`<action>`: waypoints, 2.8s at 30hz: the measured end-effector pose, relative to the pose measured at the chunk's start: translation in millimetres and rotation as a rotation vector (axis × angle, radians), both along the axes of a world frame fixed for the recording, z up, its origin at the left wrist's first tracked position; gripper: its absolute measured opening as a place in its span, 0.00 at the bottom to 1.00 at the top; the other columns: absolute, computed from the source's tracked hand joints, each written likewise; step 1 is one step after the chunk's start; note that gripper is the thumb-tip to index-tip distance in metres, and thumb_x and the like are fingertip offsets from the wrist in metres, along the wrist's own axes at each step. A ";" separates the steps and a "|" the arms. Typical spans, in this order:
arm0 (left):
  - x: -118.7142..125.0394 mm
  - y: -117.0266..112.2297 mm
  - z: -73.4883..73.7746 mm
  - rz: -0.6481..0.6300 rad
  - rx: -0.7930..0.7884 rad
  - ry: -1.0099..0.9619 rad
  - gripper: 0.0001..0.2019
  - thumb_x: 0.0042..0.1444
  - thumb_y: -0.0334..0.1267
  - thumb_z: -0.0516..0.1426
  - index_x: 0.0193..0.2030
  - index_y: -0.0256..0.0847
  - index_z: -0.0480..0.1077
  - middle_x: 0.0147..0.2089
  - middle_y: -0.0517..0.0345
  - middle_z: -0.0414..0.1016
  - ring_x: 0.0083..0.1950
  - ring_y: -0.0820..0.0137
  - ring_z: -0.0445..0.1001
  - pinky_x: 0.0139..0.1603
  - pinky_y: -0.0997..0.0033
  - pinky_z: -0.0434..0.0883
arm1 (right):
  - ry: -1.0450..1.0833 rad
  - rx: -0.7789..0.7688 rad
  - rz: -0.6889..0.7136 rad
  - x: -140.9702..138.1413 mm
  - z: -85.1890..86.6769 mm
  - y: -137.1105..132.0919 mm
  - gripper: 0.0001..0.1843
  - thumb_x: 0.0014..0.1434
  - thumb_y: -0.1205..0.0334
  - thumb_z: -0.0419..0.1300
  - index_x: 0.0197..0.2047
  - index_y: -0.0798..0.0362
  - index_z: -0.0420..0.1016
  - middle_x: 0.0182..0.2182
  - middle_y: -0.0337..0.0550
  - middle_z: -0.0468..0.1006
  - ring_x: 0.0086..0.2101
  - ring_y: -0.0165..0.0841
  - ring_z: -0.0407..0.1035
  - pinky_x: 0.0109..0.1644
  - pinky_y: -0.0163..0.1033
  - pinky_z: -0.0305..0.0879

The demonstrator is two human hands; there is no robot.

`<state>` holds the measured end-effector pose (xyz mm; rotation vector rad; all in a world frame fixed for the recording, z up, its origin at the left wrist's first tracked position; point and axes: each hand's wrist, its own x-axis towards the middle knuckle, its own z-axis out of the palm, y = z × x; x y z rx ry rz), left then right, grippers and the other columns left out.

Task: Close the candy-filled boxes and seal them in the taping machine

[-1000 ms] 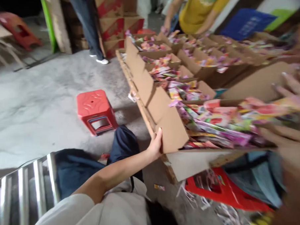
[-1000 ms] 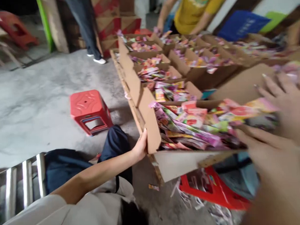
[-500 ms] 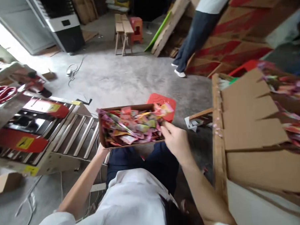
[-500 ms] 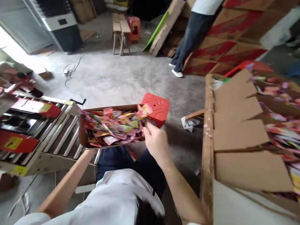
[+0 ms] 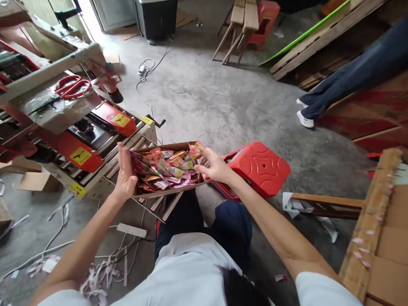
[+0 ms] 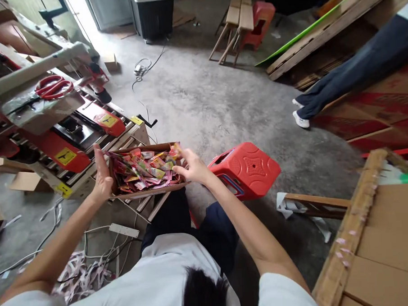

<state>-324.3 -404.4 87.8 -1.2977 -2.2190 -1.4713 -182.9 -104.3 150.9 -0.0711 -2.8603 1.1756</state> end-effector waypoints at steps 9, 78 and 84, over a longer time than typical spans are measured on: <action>1.0 49.0 11.6 -0.386 -0.736 0.284 0.40 0.66 0.60 0.46 0.76 0.36 0.47 0.77 0.42 0.46 0.79 0.51 0.42 0.77 0.49 0.41 | -0.272 0.742 0.525 -49.0 -11.3 -39.1 0.22 0.70 0.55 0.50 0.53 0.62 0.76 0.52 0.64 0.71 0.41 0.43 0.75 0.44 0.42 0.69; 56.3 24.2 -56.8 0.642 0.005 -0.166 0.32 0.66 0.42 0.52 0.72 0.47 0.42 0.70 0.36 0.53 0.73 0.54 0.57 0.68 0.44 0.64 | 0.203 -0.002 0.136 -123.2 -59.4 -130.2 0.41 0.60 0.57 0.67 0.72 0.53 0.56 0.71 0.61 0.52 0.70 0.48 0.48 0.72 0.62 0.46; 86.9 101.8 -73.1 0.043 0.052 -0.414 0.31 0.63 0.45 0.57 0.70 0.47 0.52 0.67 0.38 0.60 0.65 0.56 0.68 0.60 0.49 0.72 | 0.069 -0.151 -0.545 117.7 -100.1 -25.4 0.16 0.61 0.69 0.64 0.52 0.54 0.79 0.48 0.49 0.81 0.48 0.36 0.76 0.58 0.43 0.70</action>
